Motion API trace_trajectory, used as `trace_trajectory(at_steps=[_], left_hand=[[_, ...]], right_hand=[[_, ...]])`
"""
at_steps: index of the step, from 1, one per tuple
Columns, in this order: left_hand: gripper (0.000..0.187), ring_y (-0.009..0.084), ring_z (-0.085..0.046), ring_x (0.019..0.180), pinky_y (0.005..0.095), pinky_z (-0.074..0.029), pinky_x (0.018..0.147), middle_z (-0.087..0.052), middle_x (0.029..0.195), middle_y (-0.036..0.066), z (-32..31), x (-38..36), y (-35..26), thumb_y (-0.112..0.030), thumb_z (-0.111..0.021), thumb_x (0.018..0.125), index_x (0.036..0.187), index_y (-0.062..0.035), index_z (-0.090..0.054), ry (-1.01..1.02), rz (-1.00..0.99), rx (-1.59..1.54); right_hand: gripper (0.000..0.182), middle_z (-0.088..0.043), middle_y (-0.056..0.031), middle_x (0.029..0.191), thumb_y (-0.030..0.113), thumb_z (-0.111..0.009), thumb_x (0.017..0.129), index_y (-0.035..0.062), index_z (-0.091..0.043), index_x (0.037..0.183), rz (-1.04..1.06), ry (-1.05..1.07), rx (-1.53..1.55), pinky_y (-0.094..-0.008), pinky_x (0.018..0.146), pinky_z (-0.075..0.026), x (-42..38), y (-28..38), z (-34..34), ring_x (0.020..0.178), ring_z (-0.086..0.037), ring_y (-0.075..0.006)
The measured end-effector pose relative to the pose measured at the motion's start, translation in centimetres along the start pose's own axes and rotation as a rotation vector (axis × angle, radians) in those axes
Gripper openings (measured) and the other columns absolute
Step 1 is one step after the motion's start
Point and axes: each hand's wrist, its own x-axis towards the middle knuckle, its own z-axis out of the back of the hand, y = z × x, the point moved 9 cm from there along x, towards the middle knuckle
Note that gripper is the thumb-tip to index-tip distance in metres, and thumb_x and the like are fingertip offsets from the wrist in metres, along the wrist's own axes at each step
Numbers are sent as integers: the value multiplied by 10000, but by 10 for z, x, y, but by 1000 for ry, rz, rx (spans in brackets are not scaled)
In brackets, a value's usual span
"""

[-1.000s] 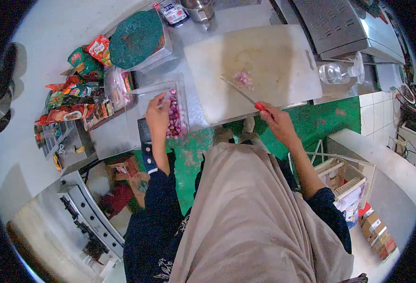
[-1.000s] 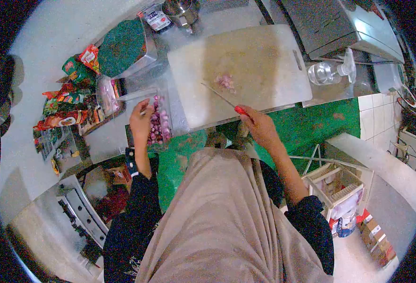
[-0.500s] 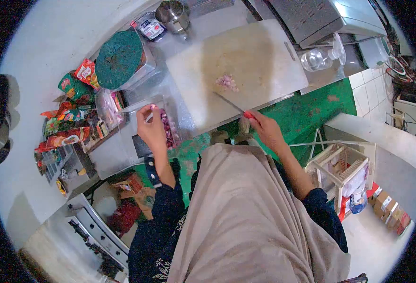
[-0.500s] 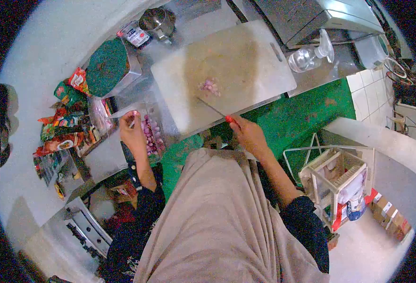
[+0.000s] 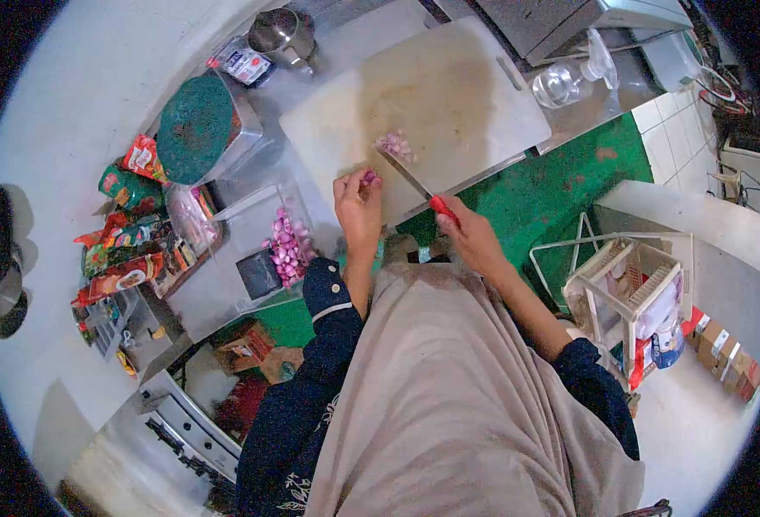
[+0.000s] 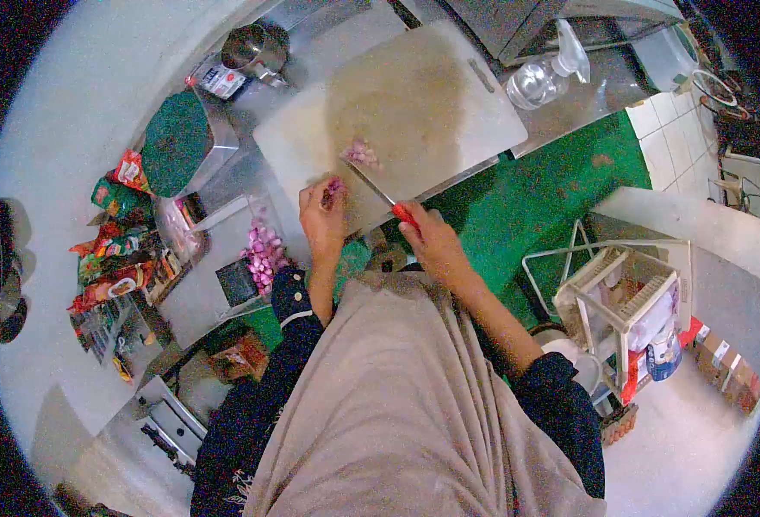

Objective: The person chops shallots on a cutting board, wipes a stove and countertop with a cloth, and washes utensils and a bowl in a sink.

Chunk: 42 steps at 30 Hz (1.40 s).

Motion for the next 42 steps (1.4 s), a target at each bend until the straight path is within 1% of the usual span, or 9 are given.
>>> trace_trajectory(at_steps=[3,6,9,12,15,18,24,27,42], left_hand=[[190,202,-585,815,295,-489,696,-538,914,111,3,-2,-2,-20,-662,799,988,-35,-655,-27,-17,39],[162,211,-589,798,306,-490,698,-556,907,108,5,-2,-6,-22,-662,799,961,-35,-663,-55,25,-10],[140,222,-601,791,317,-502,706,-574,908,105,2,-4,6,-22,-662,799,939,-34,-668,-47,169,9],[123,226,-612,796,322,-506,705,-584,911,105,3,-6,7,-23,-664,797,920,-29,-665,-109,125,-40],[97,226,-617,817,317,-502,701,-586,892,100,7,-8,9,-27,-670,790,887,-23,-663,-160,175,-27],[75,216,-611,800,315,-495,692,-591,874,93,7,-7,10,-28,-666,790,864,-18,-662,-167,112,11],[76,191,-588,741,299,-473,672,-611,858,91,8,-4,15,-24,-670,772,844,-5,-650,-149,193,32],[78,184,-576,718,290,-466,674,-607,827,92,2,-6,30,-21,-664,767,836,1,-633,-167,219,-117],[68,188,-577,720,299,-469,678,-601,791,84,-1,-9,44,12,-643,747,801,4,-604,-131,246,-121]], right_hand=[[418,-562,-249,1150,207,-485,937,107,-399,1334,80,42,173,-461,793,-485,-3,13,-15,998,-571,-421],[472,-557,-256,1126,177,-473,935,105,-326,1378,175,30,49,-492,755,-495,-4,22,-25,926,-585,-438],[564,-556,-193,1162,151,-468,936,156,-224,1444,216,-11,-59,-462,693,-515,-4,28,-31,868,-610,-398],[603,-552,-191,1040,137,-474,926,169,-198,1461,139,103,-172,-463,655,-515,-5,32,-41,784,-600,-395],[721,-560,-220,1010,107,-518,850,154,-155,1471,228,95,-235,-479,632,-531,-7,36,-49,790,-622,-415],[751,-557,-214,1020,106,-525,827,169,-150,1474,212,114,-304,-479,595,-531,-7,37,-54,747,-625,-412],[746,-557,-220,1012,104,-511,837,189,-141,1480,214,123,-324,-481,553,-530,-6,38,-58,721,-632,-395],[744,-558,-219,1002,107,-509,840,191,-140,1481,235,109,-322,-468,538,-532,-7,37,-59,706,-633,-387],[728,-545,-173,901,48,-510,820,145,-191,1467,288,60,-391,-425,523,-527,-1,55,-54,645,-621,-344]])
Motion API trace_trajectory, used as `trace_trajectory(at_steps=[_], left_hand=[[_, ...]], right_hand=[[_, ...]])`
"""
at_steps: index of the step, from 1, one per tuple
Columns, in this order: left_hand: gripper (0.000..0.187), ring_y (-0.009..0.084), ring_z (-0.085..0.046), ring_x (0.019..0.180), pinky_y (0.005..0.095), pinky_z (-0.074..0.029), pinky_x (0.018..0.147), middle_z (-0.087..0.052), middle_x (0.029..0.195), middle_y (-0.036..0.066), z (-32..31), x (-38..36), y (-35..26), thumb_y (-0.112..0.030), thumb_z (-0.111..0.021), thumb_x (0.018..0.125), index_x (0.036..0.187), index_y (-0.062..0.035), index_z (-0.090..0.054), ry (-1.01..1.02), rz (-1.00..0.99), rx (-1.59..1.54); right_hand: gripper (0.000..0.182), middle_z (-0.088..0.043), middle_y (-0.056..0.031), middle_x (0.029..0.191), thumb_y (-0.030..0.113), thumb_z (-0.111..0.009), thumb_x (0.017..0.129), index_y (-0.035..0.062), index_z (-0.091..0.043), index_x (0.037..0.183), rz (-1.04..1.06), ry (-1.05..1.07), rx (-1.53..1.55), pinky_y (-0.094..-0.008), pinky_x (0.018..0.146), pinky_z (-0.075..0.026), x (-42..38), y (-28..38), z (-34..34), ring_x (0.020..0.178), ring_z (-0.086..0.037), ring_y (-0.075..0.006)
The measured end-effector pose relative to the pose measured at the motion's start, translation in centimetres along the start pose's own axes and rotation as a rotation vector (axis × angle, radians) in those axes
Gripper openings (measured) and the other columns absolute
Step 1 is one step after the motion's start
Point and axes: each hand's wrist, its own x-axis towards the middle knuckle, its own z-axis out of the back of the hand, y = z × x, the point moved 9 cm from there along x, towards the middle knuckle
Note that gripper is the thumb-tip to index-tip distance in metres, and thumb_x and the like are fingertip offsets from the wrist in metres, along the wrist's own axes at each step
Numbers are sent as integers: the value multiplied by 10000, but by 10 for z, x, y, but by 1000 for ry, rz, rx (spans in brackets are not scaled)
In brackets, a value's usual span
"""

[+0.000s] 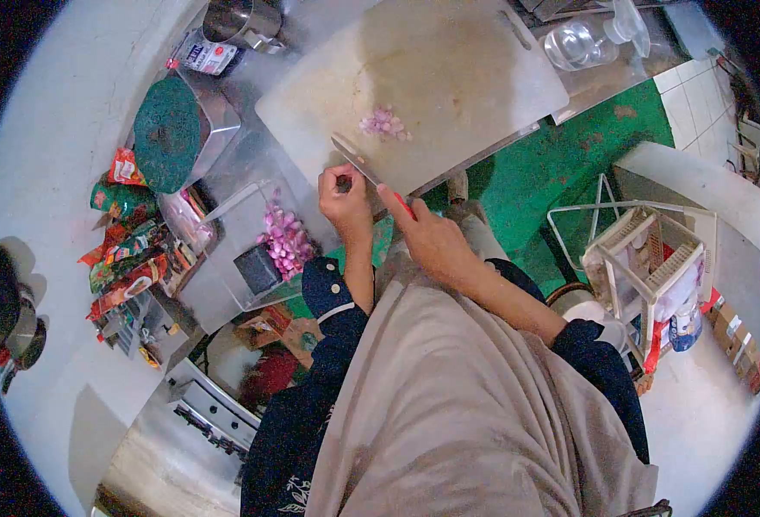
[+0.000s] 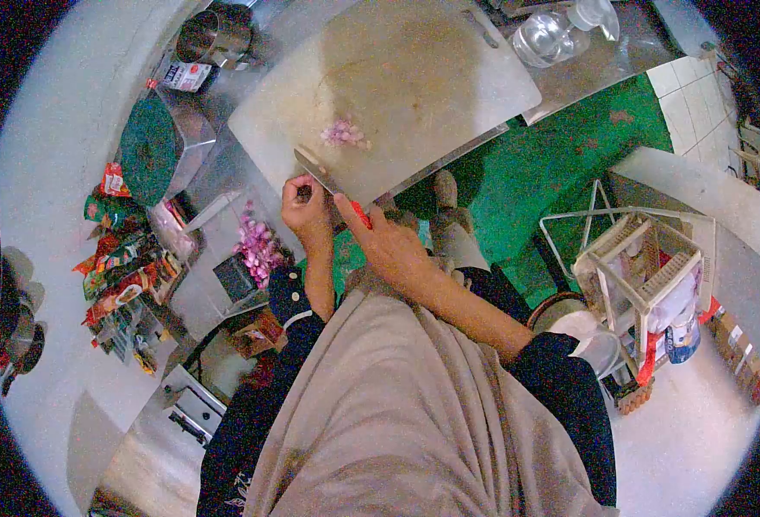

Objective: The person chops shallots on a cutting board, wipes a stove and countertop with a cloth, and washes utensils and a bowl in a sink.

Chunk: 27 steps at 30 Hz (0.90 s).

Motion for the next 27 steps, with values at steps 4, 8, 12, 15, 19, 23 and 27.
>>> trace_trajectory(at_steps=[4,8,12,15,19,23,27], left_hand=[[73,188,-575,715,303,-471,674,-597,786,82,0,0,5,15,-652,749,806,4,-607,-7,-23,-46],[78,190,-569,703,309,-470,665,-590,777,78,0,-1,-4,12,-663,751,807,2,-610,-25,-64,-25],[68,192,-569,701,310,-470,661,-590,777,80,1,-2,-19,7,-665,759,803,0,-613,-34,-107,37],[64,186,-568,704,307,-469,661,-591,777,80,0,-3,-14,1,-667,762,801,-2,-616,-49,-135,-16],[63,188,-568,705,304,-468,667,-599,779,85,-1,-2,-4,-19,-672,765,797,-1,-621,-65,-99,-6],[70,197,-571,705,309,-467,673,-609,788,92,-2,-2,-6,-36,-674,770,794,2,-622,-85,-107,-38],[77,193,-570,706,309,-465,670,-613,794,92,1,-3,-11,-44,-675,775,793,4,-618,-78,-136,1]], right_hand=[[732,-551,-169,886,58,-516,818,156,-195,1468,10,-84,-7,-418,506,-524,17,0,-8,625,-620,-337],[685,-576,-197,930,106,-486,850,161,-197,1469,-21,-10,-27,-420,526,-539,24,-3,-15,663,-642,-338],[650,-587,-211,944,128,-464,871,164,-207,1466,-29,-21,-14,-432,541,-546,25,-3,-13,690,-654,-338],[652,-586,-208,941,123,-468,866,170,-214,1465,-32,-14,-46,-430,534,-544,27,-6,-18,670,-652,-335],[673,-584,-217,949,117,-486,852,177,-215,1465,-31,-36,-4,-441,537,-543,21,-7,-19,647,-647,-349],[712,-583,-229,964,99,-509,831,195,-205,1468,-54,2,24,-460,544,-540,-4,-18,-19,674,-645,-377],[743,-579,-234,1001,81,-522,817,215,-193,1469,-100,41,43,-465,546,-539,-25,-25,-18,699,-639,-397]])
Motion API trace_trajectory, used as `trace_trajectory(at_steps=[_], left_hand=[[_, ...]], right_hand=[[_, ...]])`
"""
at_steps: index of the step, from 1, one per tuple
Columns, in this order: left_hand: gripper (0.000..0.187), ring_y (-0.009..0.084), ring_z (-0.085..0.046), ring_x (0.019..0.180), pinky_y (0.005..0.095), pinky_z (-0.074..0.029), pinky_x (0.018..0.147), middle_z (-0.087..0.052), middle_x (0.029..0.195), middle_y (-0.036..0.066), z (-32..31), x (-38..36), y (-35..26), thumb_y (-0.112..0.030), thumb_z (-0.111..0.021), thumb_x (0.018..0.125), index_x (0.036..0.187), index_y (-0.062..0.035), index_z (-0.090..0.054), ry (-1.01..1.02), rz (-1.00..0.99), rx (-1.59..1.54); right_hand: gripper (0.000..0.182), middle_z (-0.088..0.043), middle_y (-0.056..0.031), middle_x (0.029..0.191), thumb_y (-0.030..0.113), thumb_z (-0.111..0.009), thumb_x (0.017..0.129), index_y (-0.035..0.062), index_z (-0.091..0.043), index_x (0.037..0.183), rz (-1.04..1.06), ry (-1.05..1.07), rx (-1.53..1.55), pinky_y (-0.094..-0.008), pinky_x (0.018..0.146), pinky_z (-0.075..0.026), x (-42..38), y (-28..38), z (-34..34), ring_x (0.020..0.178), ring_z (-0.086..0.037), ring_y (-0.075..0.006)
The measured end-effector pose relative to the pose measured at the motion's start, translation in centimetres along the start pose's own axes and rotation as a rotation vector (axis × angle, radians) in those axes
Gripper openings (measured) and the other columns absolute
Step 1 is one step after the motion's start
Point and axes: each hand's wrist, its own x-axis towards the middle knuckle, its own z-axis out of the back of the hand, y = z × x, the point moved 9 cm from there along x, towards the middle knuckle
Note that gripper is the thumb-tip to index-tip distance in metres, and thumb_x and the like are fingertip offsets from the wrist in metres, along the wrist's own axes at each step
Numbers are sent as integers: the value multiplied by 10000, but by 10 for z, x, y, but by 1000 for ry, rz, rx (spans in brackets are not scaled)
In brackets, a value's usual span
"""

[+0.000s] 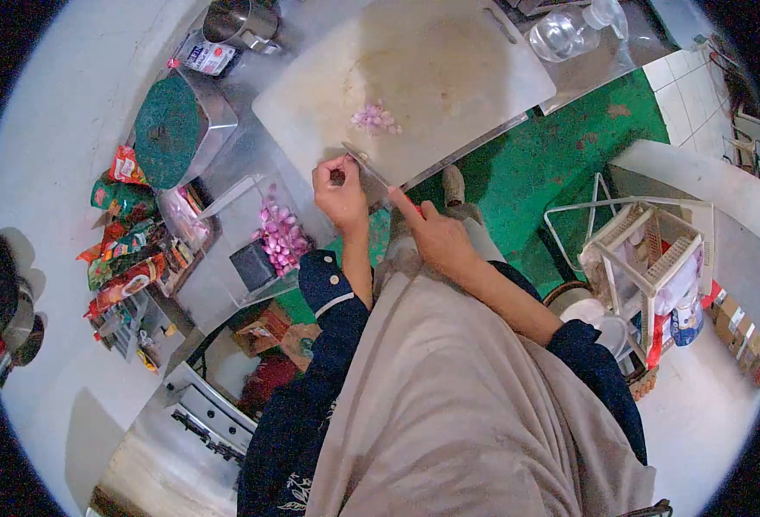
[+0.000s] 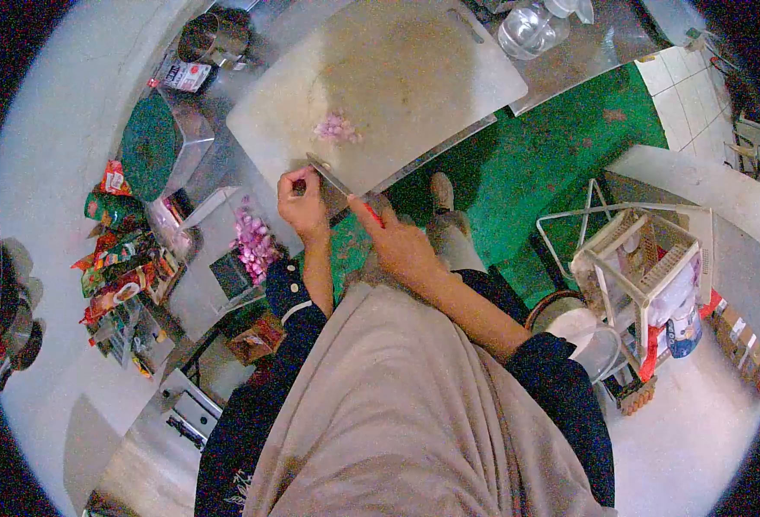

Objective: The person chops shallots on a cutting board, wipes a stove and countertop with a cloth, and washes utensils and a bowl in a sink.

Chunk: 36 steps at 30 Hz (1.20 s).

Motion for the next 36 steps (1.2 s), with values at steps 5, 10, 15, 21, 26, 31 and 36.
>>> trace_trajectory(at_steps=[5,10,15,21,26,31,36], left_hand=[[76,189,-569,704,305,-463,667,-613,795,93,-1,0,7,-34,-674,776,786,3,-608,0,38,-18],[61,189,-576,713,305,-467,670,-609,798,92,0,-1,10,-15,-661,776,790,1,-604,-9,10,-28],[54,191,-581,717,306,-471,666,-604,793,90,-1,-1,16,-9,-654,774,797,0,-605,-5,52,-66],[57,193,-581,706,304,-472,664,-600,791,91,-1,0,14,-1,-651,764,796,-2,-604,7,48,8],[58,186,-576,699,296,-470,657,-598,788,88,-1,1,15,-2,-654,766,794,-3,-604,10,36,11],[60,175,-572,699,288,-465,648,-597,796,84,-1,-1,9,-5,-658,769,794,0,-604,12,39,-16],[62,169,-572,709,291,-464,657,-598,793,80,0,0,4,-16,-663,775,797,4,-608,-17,7,-53]], right_hand=[[741,-533,-274,1150,80,-519,820,224,-187,1467,0,15,101,-477,561,-539,-5,-8,-4,724,-640,-416],[736,-519,-243,1079,62,-516,820,216,-197,1466,26,-27,87,-470,571,-531,-3,2,3,717,-621,-402],[734,-536,-162,857,32,-523,811,201,-224,1460,81,-83,69,-461,560,-510,-3,7,10,649,-584,-366],[772,-563,-238,1045,99,-527,823,219,-145,1483,49,63,-35,-439,541,-547,3,12,10,704,-648,-369],[733,-565,-184,898,76,-520,818,204,-200,1466,104,-77,-53,-442,506,-526,14,19,15,628,-623,-357],[712,-571,-166,865,59,-514,815,201,-235,1454,88,-128,-58,-443,487,-517,39,15,-1,625,-622,-358],[722,-567,-169,907,59,-523,810,225,-239,1452,90,-130,13,-454,529,-522,29,10,1,646,-618,-366]])
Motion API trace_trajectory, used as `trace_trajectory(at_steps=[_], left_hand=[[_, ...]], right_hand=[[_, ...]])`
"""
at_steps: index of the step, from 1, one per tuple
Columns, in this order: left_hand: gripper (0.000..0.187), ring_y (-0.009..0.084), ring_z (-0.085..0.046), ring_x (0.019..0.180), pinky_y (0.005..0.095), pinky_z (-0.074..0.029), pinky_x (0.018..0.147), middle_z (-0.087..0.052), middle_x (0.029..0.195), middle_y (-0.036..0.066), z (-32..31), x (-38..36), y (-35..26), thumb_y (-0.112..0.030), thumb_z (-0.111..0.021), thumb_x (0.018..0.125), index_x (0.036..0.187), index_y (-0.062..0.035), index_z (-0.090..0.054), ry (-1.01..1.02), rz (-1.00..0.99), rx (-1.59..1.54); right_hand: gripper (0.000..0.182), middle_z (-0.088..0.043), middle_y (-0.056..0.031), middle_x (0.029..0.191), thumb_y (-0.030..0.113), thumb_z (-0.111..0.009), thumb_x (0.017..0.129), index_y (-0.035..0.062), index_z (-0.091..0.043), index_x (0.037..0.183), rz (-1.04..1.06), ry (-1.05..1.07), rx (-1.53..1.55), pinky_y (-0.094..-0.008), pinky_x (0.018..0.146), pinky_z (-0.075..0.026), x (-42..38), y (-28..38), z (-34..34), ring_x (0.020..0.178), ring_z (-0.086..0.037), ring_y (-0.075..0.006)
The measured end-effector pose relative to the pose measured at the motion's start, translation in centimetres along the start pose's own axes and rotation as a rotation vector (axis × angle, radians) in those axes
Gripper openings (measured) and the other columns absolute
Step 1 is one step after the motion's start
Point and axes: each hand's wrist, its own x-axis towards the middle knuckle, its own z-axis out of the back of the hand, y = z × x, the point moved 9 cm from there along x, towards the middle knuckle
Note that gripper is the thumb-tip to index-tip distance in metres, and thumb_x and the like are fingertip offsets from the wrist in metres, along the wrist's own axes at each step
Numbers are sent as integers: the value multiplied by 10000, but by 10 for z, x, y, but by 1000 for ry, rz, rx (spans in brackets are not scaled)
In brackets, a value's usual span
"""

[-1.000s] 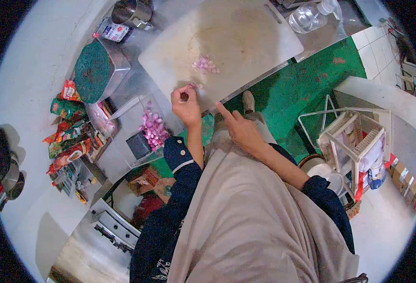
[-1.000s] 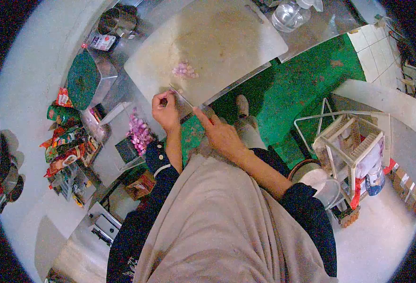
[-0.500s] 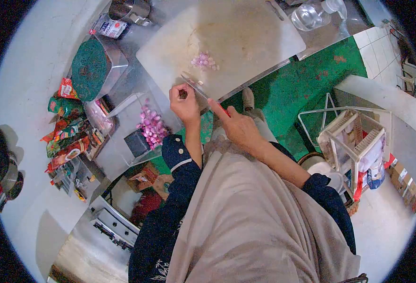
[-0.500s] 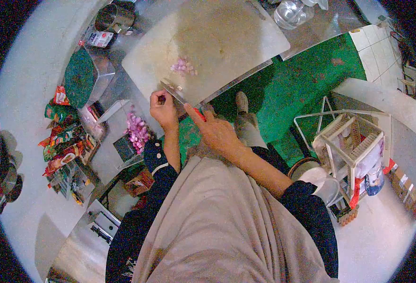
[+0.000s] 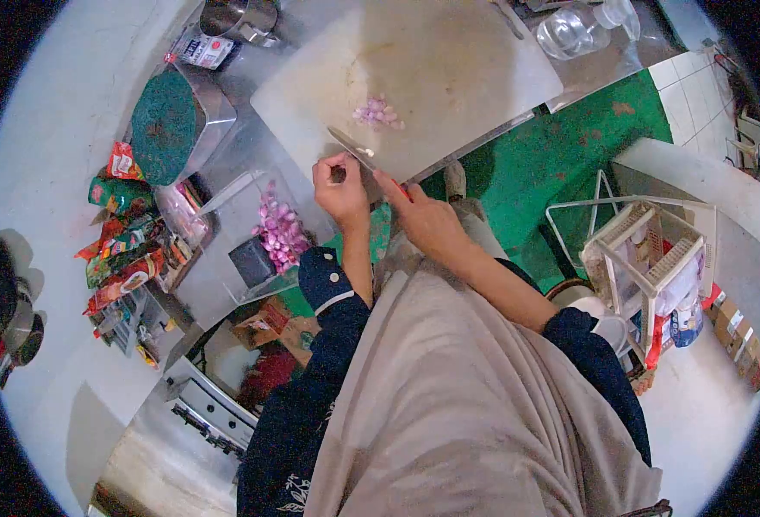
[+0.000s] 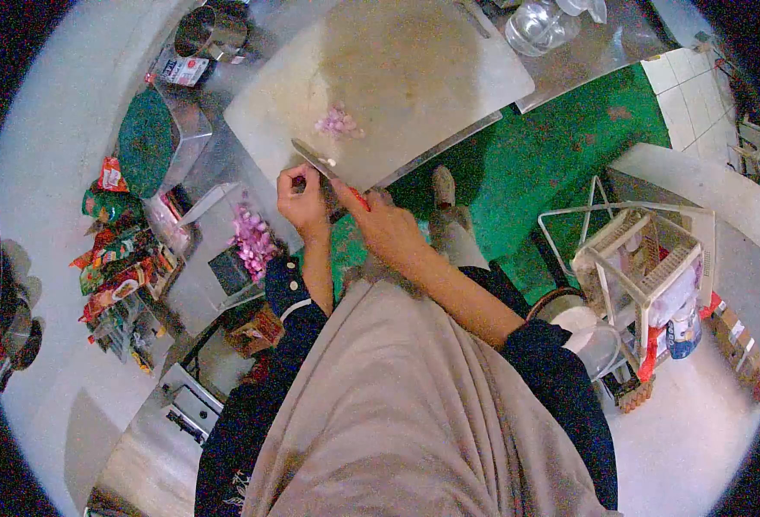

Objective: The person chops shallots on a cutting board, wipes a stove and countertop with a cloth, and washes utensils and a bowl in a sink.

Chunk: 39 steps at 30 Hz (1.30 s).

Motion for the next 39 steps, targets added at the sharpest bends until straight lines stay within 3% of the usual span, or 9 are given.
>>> trace_trajectory(at_steps=[3,6,9,15,18,21,30,33,39], left_hand=[[56,171,-570,711,296,-464,666,-598,790,80,-1,0,7,-16,-656,782,796,5,-606,13,45,13],[49,178,-573,716,301,-464,669,-602,795,86,-1,0,1,-7,-647,777,794,6,-604,22,28,-5],[46,194,-581,717,309,-466,666,-607,802,96,1,1,1,2,-639,767,794,6,-601,25,-20,121],[41,211,-571,716,316,-462,669,-586,776,95,2,0,0,4,-633,763,776,7,-594,17,-10,35],[41,207,-564,712,311,-459,669,-578,772,90,2,1,-10,3,-633,761,769,9,-594,16,-11,69],[38,205,-564,711,307,-458,663,-578,777,90,2,1,-9,0,-634,766,770,7,-596,18,-9,87],[34,192,-573,712,299,-466,664,-595,793,85,0,-3,0,0,-638,773,794,11,-613,8,24,-33],[30,187,-580,717,297,-468,664,-609,805,87,1,-1,-7,6,-639,777,799,10,-619,13,31,17],[24,188,-585,715,293,-470,655,-615,807,92,0,-2,1,6,-634,783,801,9,-618,9,28,-55]], right_hand=[[715,-554,-166,903,58,-522,820,233,-238,1453,-90,154,-18,-472,563,-515,-15,-7,3,668,-604,-374],[712,-560,-218,1023,80,-506,837,261,-217,1462,-81,88,109,-455,547,-539,-17,-10,6,685,-637,-380],[726,-561,-221,1026,75,-511,833,250,-204,1467,-35,91,40,-457,545,-537,-18,-1,9,677,-634,-387],[749,-559,-225,1042,90,-524,825,228,-183,1477,-6,114,18,-453,528,-534,-17,5,14,660,-636,-375],[763,-563,-223,1028,92,-530,817,228,-178,1481,4,147,-51,-444,512,-533,-15,3,7,643,-636,-364],[742,-550,-141,843,52,-546,805,207,-231,1459,20,47,-54,-428,491,-512,-10,9,16,609,-597,-335],[721,-574,-180,833,63,-525,818,218,-231,1458,-2,45,-60,-460,493,-508,20,2,-5,623,-621,-361],[756,-582,-206,953,93,-536,807,224,-200,1471,4,83,-26,-459,527,-537,14,0,-4,640,-638,-365],[708,-553,-158,875,61,-523,831,225,-233,1456,-57,109,88,-444,533,-511,-16,-11,8,684,-599,-356]])
